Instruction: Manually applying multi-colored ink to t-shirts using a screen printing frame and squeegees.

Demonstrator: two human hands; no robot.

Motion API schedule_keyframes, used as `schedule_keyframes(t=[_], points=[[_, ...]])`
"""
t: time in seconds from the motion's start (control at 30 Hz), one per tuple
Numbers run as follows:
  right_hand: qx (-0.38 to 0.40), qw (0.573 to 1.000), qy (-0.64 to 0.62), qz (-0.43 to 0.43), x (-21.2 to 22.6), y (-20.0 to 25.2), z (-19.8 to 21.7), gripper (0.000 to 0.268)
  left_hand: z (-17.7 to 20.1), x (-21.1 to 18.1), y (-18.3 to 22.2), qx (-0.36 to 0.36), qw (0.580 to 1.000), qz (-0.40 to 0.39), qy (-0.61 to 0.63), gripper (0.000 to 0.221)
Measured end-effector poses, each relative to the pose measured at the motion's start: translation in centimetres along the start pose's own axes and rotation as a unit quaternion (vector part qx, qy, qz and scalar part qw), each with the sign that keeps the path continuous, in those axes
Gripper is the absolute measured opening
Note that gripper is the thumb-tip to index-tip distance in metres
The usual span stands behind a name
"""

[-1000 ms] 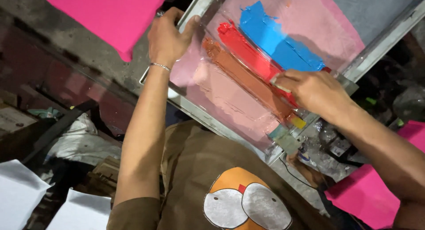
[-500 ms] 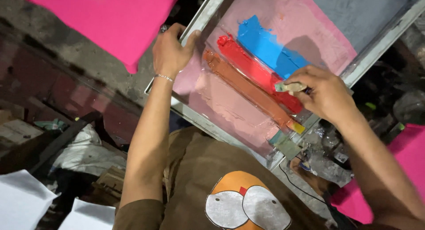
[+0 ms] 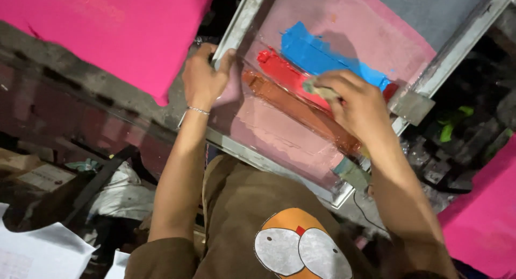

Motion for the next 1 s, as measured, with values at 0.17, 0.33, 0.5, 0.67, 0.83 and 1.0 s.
schedule_keyframes(t=[0.17, 0.33, 0.5, 0.67, 0.83, 1.0], points=[[0.067, 0.987, 0.083, 0.116, 2.2, -6.3, -2.7, 0.03, 0.3, 0.0, 0.2, -0.008, 1.0, 0.012, 0.017, 0.04], [0.188, 0.961, 0.116, 0.164, 3.1, -8.0, -4.3, 0.049, -0.7, 0.4, -0.2, -0.038, 0.998, -0.041, -0.019, 0.062], [0.251, 0.944, 0.174, 0.128, 1.7, -6.7, -4.5, 0.055, -0.8, 0.6, -0.3, -0.039, 0.998, -0.054, -0.012, 0.066], [0.288, 0.921, 0.236, 0.114, 1.1, -4.1, -3.3, 0.048, -0.8, 0.5, -0.4, -0.049, 0.997, -0.054, -0.003, 0.063], [0.282, 0.934, 0.204, 0.082, 0.3, -1.4, -1.7, 0.053, -0.9, 0.6, -0.4, -0.044, 0.998, -0.045, -0.013, 0.062], [0.285, 0.936, 0.202, 0.049, -0.6, 1.0, -0.2, 0.06, -1.3, 0.8, -0.5, -0.042, 0.998, -0.042, -0.024, 0.055]])
Point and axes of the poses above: each hand's wrist, its own y-axis away from the middle knuckle, its own z-axis out of the back of the hand, x = y × z, the point moved 5 cm from there along -y, towards the middle knuckle, and after that the axes turned 7 degrees about -y, right-handed, at the moved point
